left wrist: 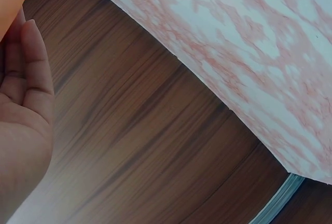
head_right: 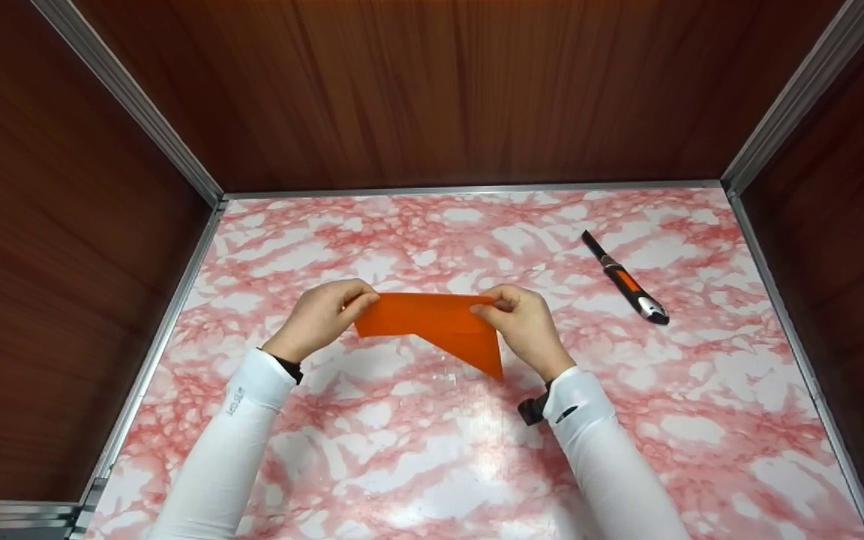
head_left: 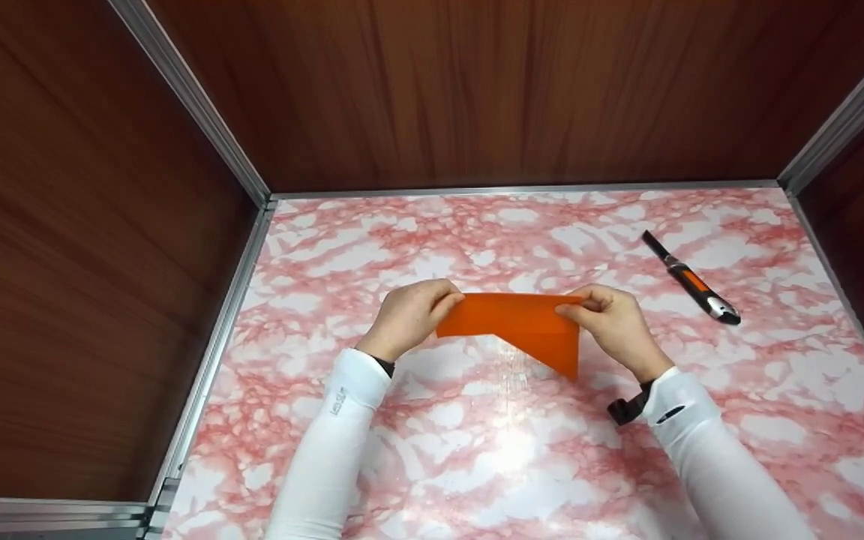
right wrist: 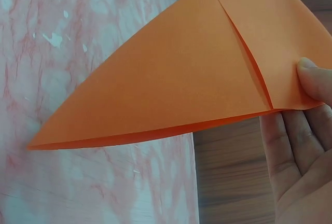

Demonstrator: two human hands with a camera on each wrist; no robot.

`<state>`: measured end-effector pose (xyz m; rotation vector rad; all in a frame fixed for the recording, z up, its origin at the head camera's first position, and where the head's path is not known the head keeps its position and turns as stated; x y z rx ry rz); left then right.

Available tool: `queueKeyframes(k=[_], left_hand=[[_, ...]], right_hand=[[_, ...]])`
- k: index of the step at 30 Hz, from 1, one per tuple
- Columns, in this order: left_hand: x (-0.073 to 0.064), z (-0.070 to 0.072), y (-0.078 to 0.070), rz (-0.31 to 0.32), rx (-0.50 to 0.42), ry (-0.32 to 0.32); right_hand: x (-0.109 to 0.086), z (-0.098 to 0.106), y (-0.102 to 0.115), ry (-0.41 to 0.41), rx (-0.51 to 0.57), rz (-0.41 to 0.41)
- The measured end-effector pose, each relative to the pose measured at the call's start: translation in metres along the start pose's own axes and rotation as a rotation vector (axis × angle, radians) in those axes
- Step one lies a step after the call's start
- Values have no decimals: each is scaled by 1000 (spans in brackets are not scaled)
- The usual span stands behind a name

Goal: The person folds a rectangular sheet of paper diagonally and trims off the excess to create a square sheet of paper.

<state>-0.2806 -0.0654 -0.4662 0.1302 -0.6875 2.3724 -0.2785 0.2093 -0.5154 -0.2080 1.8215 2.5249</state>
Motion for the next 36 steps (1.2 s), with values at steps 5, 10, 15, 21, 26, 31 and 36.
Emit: queueKeyframes(k=[5,10,15,21,26,31,36], left_hand=[[-4,1,5,27,-37,-4],[-6,3,8,29,-11,-6],[-8,3,11,41,-38,-3],[-12,5,19,74,-55,-17],[-14,7,21,78,-82,-43],[-19,11,27,116,-172,-106],[-19,12,27,103,-137,-112]], right_hand=[[1,1,-1,-10,-5,10],[0,2,-1,-8,15,17],[0,2,-2,3,13,10],[0,5,-3,2,-6,-26],[-8,5,10,2,-27,-39],[-11,7,14,-10,-41,-28],[-3,8,-5,-1,-23,-45]])
Point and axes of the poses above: each hand's wrist, its own x-axis towards the middle knuckle, its own z-axis out of the back of the hand, y = z × x, the point moved 9 cm from there along x, towards the middle knuckle, and after that the axes turned 10 degrees about -z, right-handed, at the moved point
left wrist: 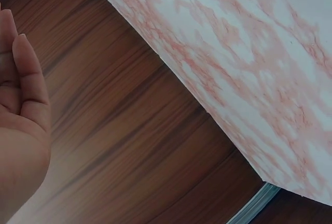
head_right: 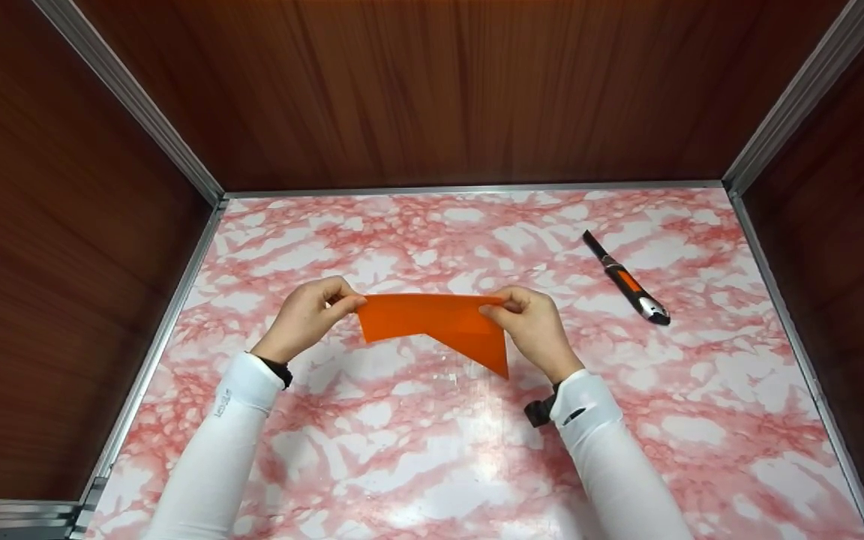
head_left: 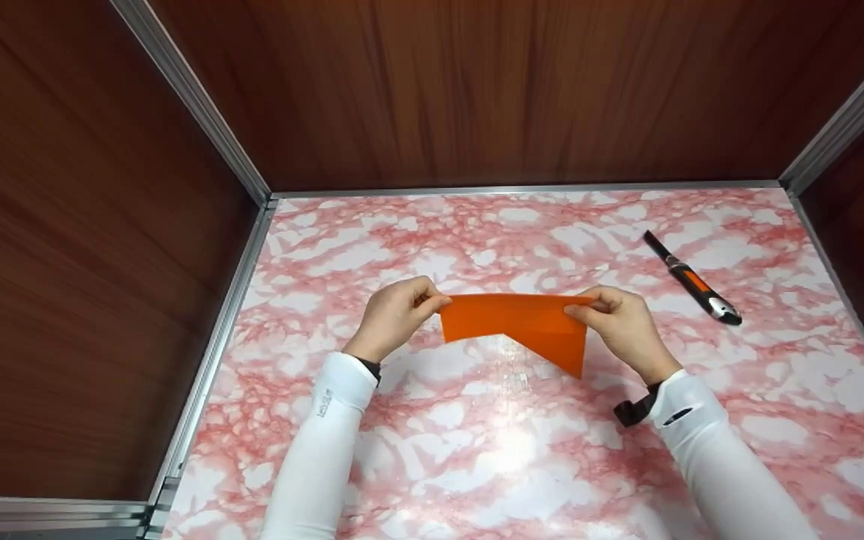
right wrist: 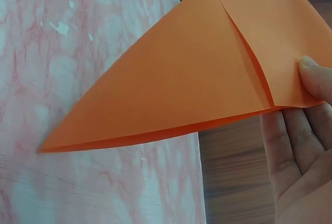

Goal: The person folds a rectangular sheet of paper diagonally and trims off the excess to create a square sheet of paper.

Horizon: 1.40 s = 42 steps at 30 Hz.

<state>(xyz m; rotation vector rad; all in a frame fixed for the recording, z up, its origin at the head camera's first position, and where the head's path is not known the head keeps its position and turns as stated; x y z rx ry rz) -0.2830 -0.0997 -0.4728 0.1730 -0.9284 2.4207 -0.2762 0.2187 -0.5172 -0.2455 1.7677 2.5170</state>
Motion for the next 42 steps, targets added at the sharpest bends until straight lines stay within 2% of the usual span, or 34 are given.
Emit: queueKeyframes(k=[6,12,14,18,22,25,29,35,40,42], left_hand=[[2,-2,-4,-26,43,15],[6,-6,-18,-111,160,61],[8,-8,-25,-133,192,75],[17,-22,-42,-170,245,120],[28,-42,-66,-218,283,139],[37,-54,-84,-263,307,115],[46,-61,-101,-308,345,52],[46,-63,-108,-328,379,-1],[46,-66,-112,-369,460,0],[46,-67,-111,-371,462,15]], right_hand=[[2,1,-6,-11,-1,19],[1,1,-4,-12,-13,26],[-2,-3,3,-1,-20,27],[-2,-18,9,13,-23,30],[1,-39,15,31,-3,73],[1,-55,24,59,-14,109],[1,-64,28,61,-30,114],[-1,-62,29,37,-38,114],[-1,-63,28,31,-69,111],[-1,-64,27,38,-72,104]])
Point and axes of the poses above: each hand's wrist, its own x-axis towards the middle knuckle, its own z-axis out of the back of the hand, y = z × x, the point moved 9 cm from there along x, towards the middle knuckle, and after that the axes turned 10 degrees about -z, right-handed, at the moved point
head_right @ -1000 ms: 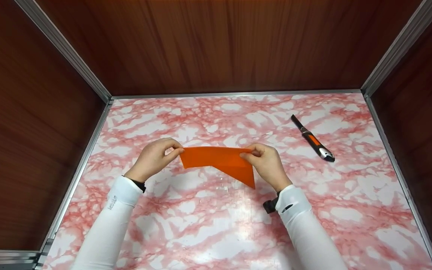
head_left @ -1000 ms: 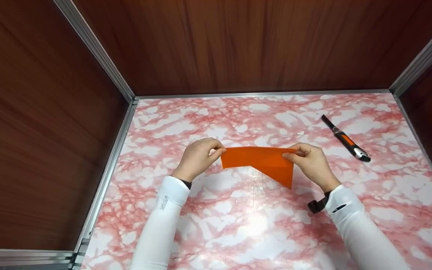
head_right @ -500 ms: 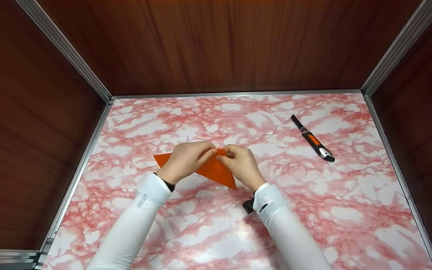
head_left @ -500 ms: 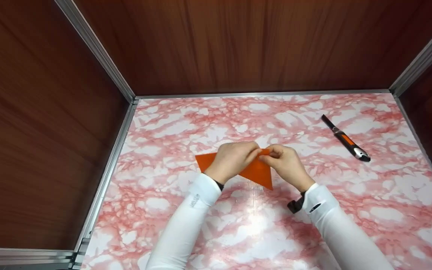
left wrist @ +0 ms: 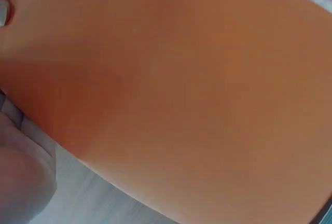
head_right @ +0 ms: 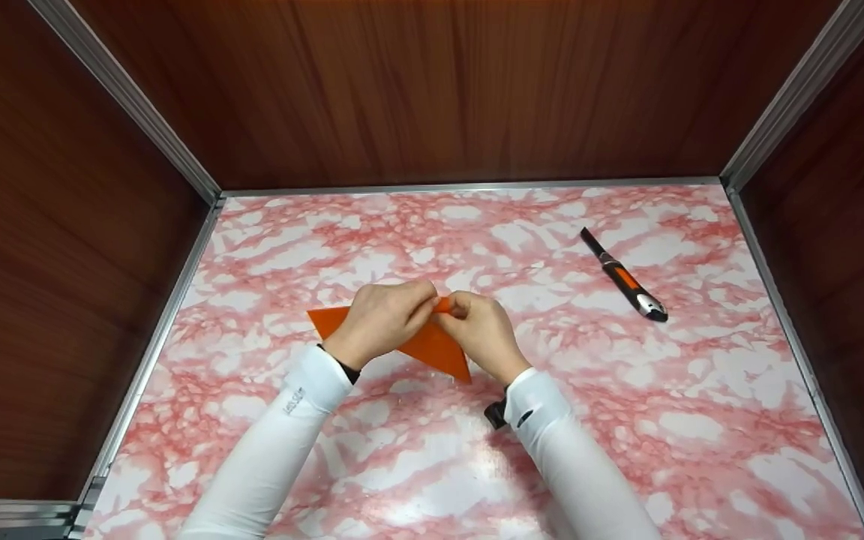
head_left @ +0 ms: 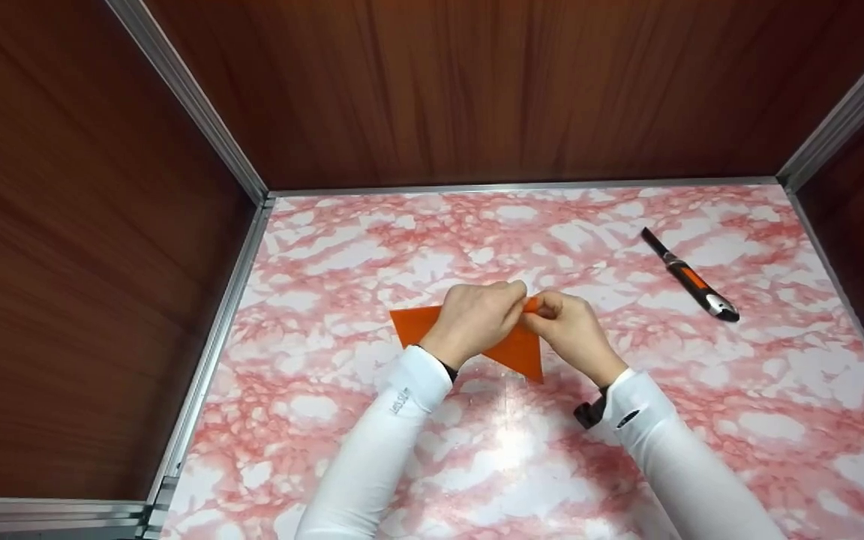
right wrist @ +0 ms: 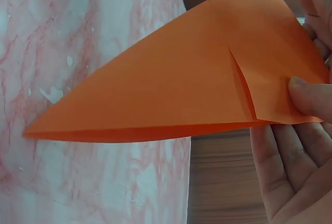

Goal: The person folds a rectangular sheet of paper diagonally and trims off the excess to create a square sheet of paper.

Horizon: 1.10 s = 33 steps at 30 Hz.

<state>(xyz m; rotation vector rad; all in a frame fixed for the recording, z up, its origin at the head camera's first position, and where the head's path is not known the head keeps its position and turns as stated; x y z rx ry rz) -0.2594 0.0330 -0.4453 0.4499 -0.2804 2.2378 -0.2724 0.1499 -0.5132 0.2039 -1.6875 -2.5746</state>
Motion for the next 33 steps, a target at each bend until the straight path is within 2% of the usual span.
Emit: queueKeyframes(k=[7,10,14,18,22,27,33], left_hand=[[-9,-4,14,46,-122,53],[-12,-4,17,39,-152,60],[-13,-2,16,17,-171,61],[-13,-2,17,19,-178,85],[-13,-1,15,18,-185,105],[-13,1,16,20,-193,102],[-13,6,18,22,-197,85]], right_hand=[[0,5,-3,4,34,-18],[-2,8,1,18,24,-6],[-12,15,22,19,48,59],[-23,25,47,-40,65,142],[-28,28,56,-84,63,203],[-25,24,48,-90,55,225],[-12,15,19,-31,-24,133]])
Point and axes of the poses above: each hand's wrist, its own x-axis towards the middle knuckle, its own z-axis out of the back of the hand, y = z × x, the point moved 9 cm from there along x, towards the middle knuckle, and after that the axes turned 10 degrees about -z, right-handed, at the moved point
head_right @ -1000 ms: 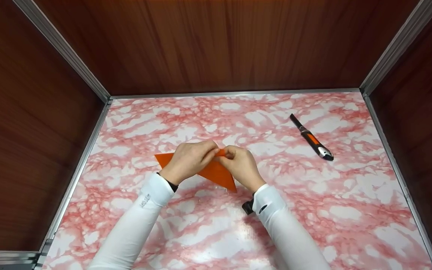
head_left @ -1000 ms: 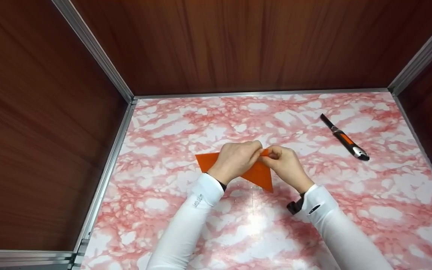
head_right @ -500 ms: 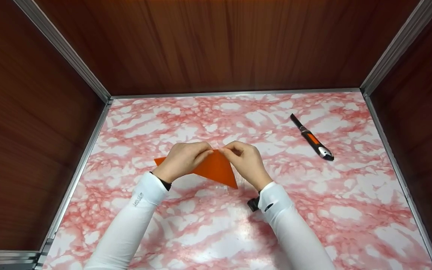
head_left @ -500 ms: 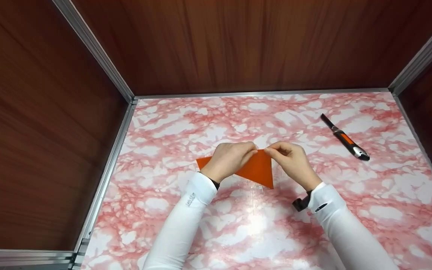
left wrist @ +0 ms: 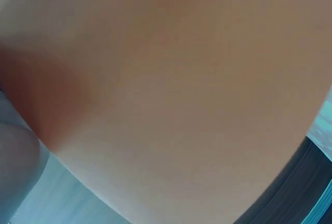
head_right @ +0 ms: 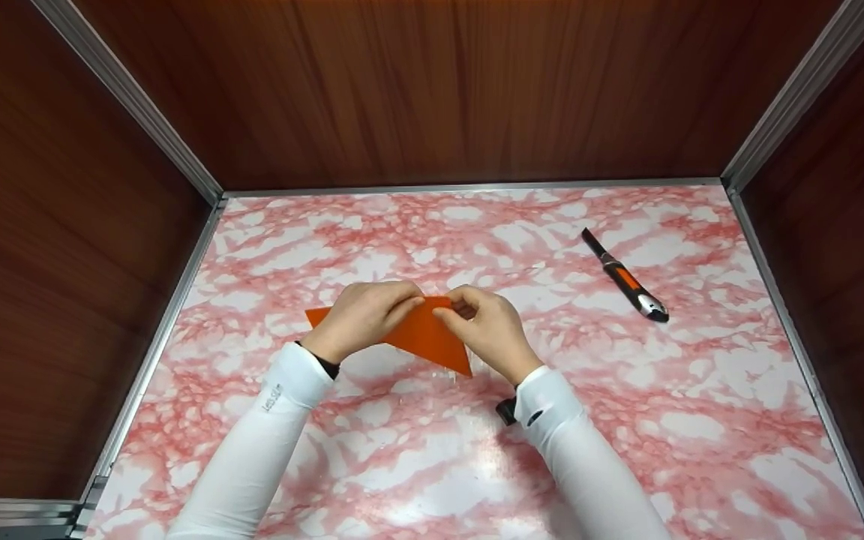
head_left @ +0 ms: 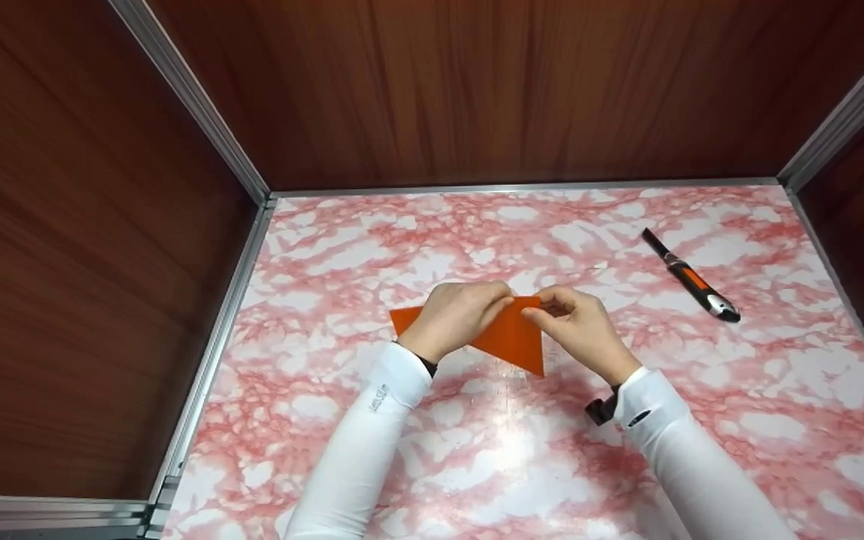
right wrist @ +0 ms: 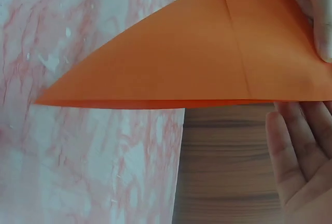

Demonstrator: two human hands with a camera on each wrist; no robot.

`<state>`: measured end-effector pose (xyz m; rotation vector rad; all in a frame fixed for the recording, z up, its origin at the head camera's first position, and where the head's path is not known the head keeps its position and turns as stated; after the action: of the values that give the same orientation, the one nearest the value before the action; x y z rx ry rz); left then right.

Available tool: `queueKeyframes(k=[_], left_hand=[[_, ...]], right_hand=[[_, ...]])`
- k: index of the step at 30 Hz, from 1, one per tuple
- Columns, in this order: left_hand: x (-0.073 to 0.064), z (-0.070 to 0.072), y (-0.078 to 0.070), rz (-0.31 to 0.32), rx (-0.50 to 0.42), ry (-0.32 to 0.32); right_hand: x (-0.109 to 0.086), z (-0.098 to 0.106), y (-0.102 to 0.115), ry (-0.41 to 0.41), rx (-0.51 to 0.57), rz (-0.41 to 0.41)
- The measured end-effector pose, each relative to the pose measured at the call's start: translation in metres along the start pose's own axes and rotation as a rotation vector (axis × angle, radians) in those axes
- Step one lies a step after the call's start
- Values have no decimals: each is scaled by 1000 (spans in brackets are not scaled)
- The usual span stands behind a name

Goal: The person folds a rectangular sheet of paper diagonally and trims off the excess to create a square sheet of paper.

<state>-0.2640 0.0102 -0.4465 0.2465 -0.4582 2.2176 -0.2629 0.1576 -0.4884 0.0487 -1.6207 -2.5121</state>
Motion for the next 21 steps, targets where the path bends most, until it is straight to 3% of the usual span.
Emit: queueKeyframes(k=[11,21], left_hand=[[5,-5,-9,-42,71,-27],[-2,-5,-4,-78,44,-49]], right_hand=[[0,-5,0,-27,-40,76],[0,5,-5,-58,34,43]])
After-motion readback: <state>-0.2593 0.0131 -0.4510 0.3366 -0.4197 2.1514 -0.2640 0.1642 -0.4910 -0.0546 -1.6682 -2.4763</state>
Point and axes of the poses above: each hand's wrist, its own x-axis towards the middle knuckle, its own z-axis out of the back of the hand, y = z × x, the point moved 9 cm from there along x, towards the middle knuckle, and after that the axes turned 10 degrees about -z, right-handed, at the moved point
